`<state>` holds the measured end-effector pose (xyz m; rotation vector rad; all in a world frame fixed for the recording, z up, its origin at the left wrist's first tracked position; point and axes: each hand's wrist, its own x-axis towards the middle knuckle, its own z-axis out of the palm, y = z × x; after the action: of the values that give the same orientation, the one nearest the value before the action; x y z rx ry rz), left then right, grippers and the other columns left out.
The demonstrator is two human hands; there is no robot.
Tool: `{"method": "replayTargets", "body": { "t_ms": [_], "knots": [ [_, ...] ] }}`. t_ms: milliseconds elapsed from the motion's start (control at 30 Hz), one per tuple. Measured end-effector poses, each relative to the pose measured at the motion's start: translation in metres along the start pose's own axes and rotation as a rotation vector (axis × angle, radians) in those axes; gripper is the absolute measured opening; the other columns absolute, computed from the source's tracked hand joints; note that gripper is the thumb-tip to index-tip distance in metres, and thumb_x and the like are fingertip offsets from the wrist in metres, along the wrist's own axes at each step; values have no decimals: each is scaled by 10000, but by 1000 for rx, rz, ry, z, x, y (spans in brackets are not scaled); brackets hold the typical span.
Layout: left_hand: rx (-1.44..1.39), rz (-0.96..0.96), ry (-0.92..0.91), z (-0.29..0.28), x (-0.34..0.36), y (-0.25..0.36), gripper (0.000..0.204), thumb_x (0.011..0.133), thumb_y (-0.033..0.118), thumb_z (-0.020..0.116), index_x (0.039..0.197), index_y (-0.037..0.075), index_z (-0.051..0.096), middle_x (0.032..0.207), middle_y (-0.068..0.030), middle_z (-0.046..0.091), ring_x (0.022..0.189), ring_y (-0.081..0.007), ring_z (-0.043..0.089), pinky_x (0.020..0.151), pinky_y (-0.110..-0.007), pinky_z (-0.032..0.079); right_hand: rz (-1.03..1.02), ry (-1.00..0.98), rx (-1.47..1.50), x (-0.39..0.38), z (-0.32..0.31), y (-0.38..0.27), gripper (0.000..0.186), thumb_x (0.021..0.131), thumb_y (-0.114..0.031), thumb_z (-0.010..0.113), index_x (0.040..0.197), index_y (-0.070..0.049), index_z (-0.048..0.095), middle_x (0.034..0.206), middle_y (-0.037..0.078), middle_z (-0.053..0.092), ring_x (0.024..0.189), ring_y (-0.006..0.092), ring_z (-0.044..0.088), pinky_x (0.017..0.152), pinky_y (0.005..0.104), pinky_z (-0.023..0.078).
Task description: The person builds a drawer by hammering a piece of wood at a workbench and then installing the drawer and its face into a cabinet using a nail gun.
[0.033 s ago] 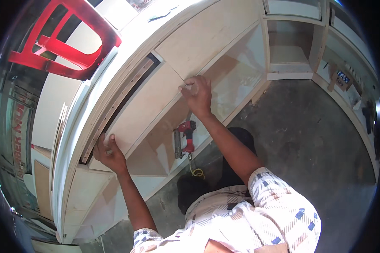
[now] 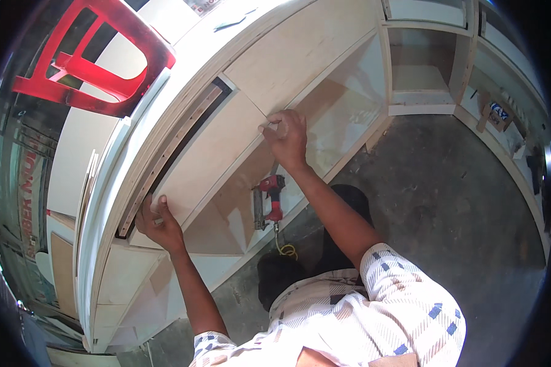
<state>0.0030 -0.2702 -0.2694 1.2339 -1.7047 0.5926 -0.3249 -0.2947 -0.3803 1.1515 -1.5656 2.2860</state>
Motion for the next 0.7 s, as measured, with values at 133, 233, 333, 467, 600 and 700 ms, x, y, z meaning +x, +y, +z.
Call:
{"method": "replayTargets", "body": {
  "t_ms": [133, 233, 333, 467, 600, 700],
  "knots": [
    [-23, -54, -23, -1, -1, -1, 421, 947, 366, 764, 1212, 43, 721, 1266, -174, 670, 1269, -343, 507, 1056, -481, 399, 42, -30, 60, 0, -4, -4, 331, 721, -118, 870, 978, -109, 660, 998, 68, 660, 1013, 316, 588, 937, 448, 445],
    [-57, -20, -21, 1, -1, -3, 433, 953, 379, 757, 1221, 40, 717, 1271, -172, 670, 1254, -338, 510, 1057, -475, 400, 2, 3, 112, -2, -13, -4, 301, 780, -107, 856, 1008, -70, 663, 1060, 94, 664, 1065, 303, 600, 968, 425, 465],
    [-2, -81, -73, -2, -2, -4, 448, 960, 392, 748, 1240, 44, 711, 1268, -167, 673, 1266, -340, 509, 1056, -475, 403, 128, 83, 206, -10, -29, 7, 247, 831, -108, 826, 1007, -50, 663, 1061, 96, 664, 1066, 274, 612, 968, 406, 469],
    [-45, -70, -87, -2, 0, 1, 476, 963, 401, 742, 1265, 36, 700, 1288, -187, 659, 1290, -353, 499, 1067, -477, 400, 259, 143, 168, -19, -56, 26, 202, 862, -97, 794, 999, -33, 661, 1063, 90, 664, 1051, 242, 618, 974, 377, 463],
    [13, -61, -111, -5, 3, 2, 535, 946, 416, 757, 1283, 6, 682, 1345, -225, 607, 1311, -385, 486, 1080, -491, 403, 318, 102, 100, -33, -69, 39, 188, 869, -82, 778, 1001, -22, 657, 1038, 88, 665, 1029, 220, 625, 972, 351, 463],
    [140, -19, -156, -11, 7, 7, 621, 871, 441, 825, 1279, -5, 679, 1353, -228, 591, 1317, -395, 482, 1083, -499, 410, 304, 58, 98, -43, -76, 41, 186, 867, -62, 772, 1003, -18, 653, 1022, 85, 667, 1023, 210, 631, 964, 337, 467]
  ]
}}
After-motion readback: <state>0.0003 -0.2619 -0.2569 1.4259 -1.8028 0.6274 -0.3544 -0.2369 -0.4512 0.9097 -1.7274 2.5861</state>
